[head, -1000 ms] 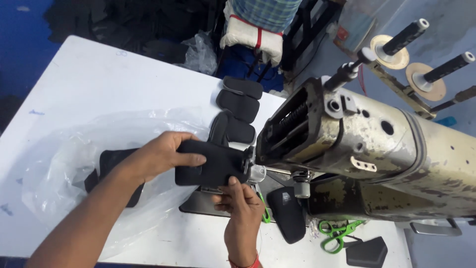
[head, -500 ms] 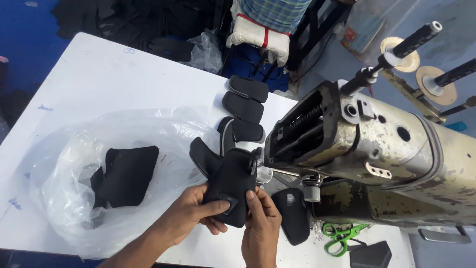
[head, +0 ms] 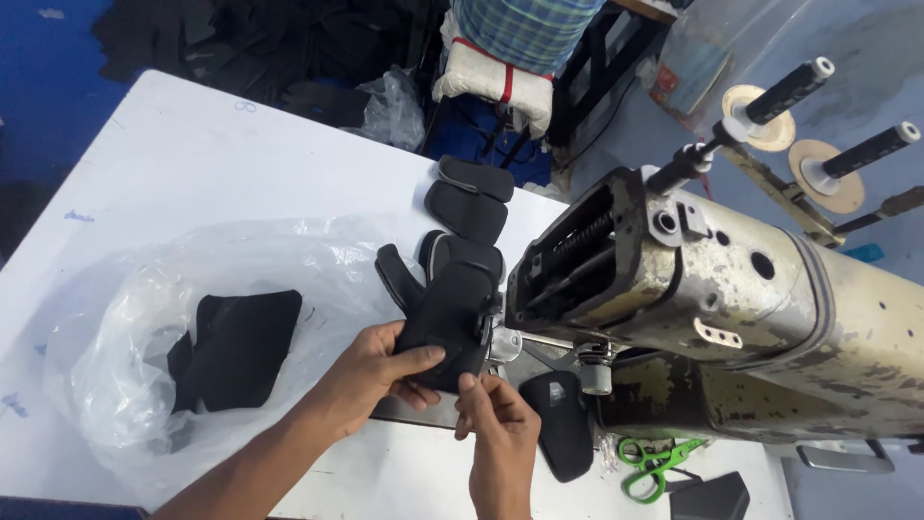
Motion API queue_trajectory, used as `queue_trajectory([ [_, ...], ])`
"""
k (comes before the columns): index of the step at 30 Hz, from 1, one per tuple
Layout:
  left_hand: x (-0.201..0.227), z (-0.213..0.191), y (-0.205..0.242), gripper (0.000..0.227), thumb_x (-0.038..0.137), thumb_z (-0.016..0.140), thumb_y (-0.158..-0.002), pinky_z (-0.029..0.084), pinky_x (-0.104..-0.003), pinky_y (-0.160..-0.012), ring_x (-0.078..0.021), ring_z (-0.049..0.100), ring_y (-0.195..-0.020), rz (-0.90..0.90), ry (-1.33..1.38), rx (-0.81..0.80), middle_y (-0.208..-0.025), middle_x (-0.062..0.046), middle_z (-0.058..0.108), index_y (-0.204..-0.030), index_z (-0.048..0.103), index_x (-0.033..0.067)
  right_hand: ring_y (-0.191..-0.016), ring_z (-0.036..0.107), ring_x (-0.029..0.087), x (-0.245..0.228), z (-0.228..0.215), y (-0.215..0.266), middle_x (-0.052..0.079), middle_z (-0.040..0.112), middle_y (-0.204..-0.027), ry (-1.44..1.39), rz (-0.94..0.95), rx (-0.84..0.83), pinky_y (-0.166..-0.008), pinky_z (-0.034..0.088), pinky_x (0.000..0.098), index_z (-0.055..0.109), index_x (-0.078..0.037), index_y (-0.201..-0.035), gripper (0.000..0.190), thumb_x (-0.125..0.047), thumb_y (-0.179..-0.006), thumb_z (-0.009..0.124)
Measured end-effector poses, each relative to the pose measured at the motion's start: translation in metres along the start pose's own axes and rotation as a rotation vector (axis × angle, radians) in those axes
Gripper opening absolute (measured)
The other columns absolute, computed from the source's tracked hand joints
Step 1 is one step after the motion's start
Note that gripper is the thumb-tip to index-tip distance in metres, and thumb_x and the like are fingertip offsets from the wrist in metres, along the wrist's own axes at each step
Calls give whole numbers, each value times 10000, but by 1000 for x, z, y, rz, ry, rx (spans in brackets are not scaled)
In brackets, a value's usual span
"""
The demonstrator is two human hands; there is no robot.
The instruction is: The person sews black fabric parts using a sewing machine, then uses green scissors to cut the thread. They repeat this process for several parts, arranging the finished pieces on the table.
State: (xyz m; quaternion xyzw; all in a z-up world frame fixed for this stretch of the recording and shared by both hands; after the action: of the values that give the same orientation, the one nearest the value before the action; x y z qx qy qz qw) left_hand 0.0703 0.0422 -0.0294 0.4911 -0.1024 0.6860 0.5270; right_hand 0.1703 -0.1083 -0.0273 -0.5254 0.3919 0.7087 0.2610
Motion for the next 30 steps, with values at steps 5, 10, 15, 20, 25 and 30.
queue_trajectory([
  [5,4,3,6,361,249,765,-875,596,-276,-534,-151,699,-581,33,-95,-34,-781,-127,731,-1042,642,-46,-537,495,92,-4,2,8,56,618,-652,31,-2,26,-503,372,250,739,74,-866,273,-194,-918,748],
  [10,21,0,-1,341,255,757,-868,534,-254,-485,-102,660,-552,34,-276,-48,-776,-74,722,-1072,647,5,-504,474,99,15,1,4,67,636,-641,-14,3,63,-460,339,258,777,74,-893,243,-166,-887,740],
  [15,56,-5,-30,395,289,801,-843,492,-275,-486,-100,601,-509,318,-621,257,-716,-81,718,-1089,624,36,-570,582,111,24,21,7,87,685,-677,10,0,-192,-519,450,263,778,79,-895,254,-163,-934,714],
  [20,48,-30,-6,353,360,679,-966,531,-335,-597,-189,662,-655,474,-1003,448,-830,-113,716,-1127,649,48,-539,614,141,85,-29,-3,106,701,-667,125,76,-210,-509,485,284,797,64,-879,250,-171,-917,720],
  [25,31,-99,49,464,393,668,-920,505,-466,-945,-333,614,-1123,348,-1466,731,-1250,-157,625,-1222,628,43,-471,605,188,157,-110,-8,143,678,-623,215,262,-1,-454,479,330,808,66,-864,279,-204,-894,742],
  [30,11,-152,70,1058,499,860,-656,497,-543,-922,-451,549,-1222,55,-1639,881,-1370,-285,522,-1489,439,-1,-464,603,185,174,-104,4,127,680,-631,220,365,-62,-463,474,320,811,53,-877,308,-249,-892,754],
])
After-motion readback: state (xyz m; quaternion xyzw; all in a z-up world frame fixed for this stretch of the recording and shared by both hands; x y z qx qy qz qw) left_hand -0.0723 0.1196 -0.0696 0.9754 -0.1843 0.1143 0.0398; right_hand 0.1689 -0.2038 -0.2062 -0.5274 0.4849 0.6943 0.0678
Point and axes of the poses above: each hand's wrist, its own y-axis away from the middle knuckle, its own z-axis out of the palm, x = y × z, the point moved 5 cm from there along -y, towards the middle knuckle
